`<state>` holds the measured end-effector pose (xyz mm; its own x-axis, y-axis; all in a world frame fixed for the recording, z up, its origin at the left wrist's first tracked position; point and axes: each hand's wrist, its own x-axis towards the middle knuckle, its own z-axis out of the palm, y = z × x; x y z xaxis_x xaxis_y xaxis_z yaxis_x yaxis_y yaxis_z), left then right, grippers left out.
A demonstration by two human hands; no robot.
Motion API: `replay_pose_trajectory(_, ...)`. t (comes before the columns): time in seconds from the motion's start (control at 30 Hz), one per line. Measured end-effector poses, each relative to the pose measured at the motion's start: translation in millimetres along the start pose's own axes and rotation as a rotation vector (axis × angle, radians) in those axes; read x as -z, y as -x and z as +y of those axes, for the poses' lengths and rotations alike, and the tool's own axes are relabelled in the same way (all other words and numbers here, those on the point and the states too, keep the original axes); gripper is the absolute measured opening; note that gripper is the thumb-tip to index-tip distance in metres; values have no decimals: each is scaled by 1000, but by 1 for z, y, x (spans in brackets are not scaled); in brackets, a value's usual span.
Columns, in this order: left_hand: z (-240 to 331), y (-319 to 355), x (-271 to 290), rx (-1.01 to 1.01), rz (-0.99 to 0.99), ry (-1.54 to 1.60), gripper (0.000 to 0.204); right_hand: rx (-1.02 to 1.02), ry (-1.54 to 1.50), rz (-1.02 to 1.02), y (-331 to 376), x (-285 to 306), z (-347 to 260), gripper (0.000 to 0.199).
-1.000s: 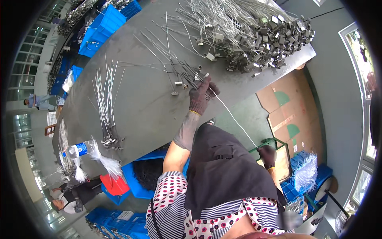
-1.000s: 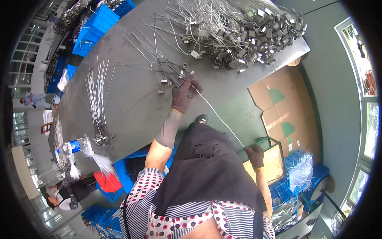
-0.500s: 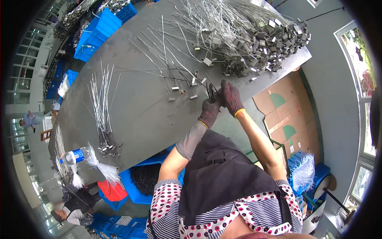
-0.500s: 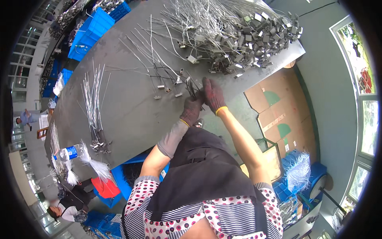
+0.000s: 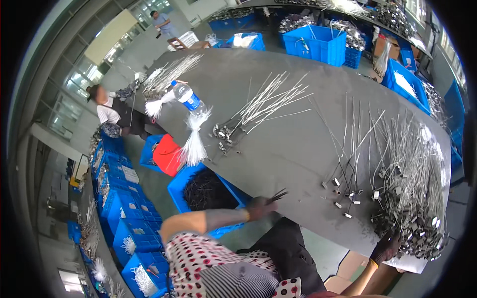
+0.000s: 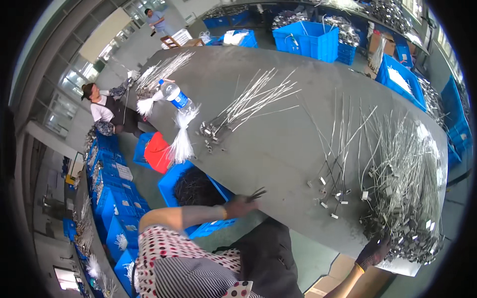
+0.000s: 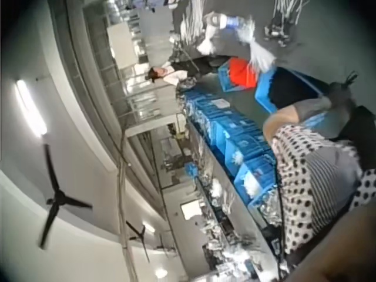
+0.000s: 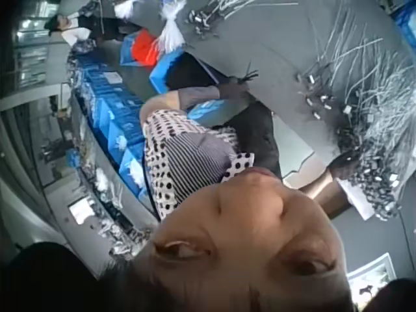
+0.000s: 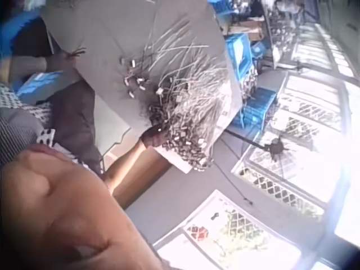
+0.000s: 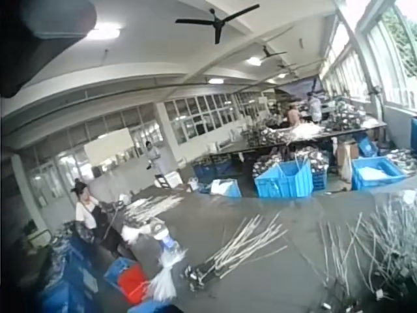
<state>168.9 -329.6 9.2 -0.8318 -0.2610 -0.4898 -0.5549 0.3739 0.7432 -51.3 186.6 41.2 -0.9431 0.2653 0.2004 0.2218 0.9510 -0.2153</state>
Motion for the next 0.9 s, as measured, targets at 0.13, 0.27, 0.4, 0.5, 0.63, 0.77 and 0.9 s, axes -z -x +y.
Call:
replay_pose_trajectory(0.13,-8,90,14,164,184,102,39,16,117,24,-3,1,23,36)
replay_pose_trajectory(0.27,5,79,-20,254,173,392,35,54,-202,338,6,-110,142,39)
replay_pose_trajectory(0.4,47,36,-29,82,271,371,34,122,375,193,-6,-91,24,19)
replay_pose_trajectory(0.5,93,-33,-69,-28,100,494,28,137,-152,366,0,11,-44,13)
replay_pose_trajectory(0.63,165,-73,-158,-94,-308,419,30,2,-175,391,40,26,-18,11)
replay_pose_trajectory(0.77,214,-60,-226,-145,-562,484,30,-216,-845,336,111,34,-11,13)
replay_pose_trajectory(0.9,221,-62,-283,16,-779,704,33,-476,-1236,-54,197,75,-17,17)
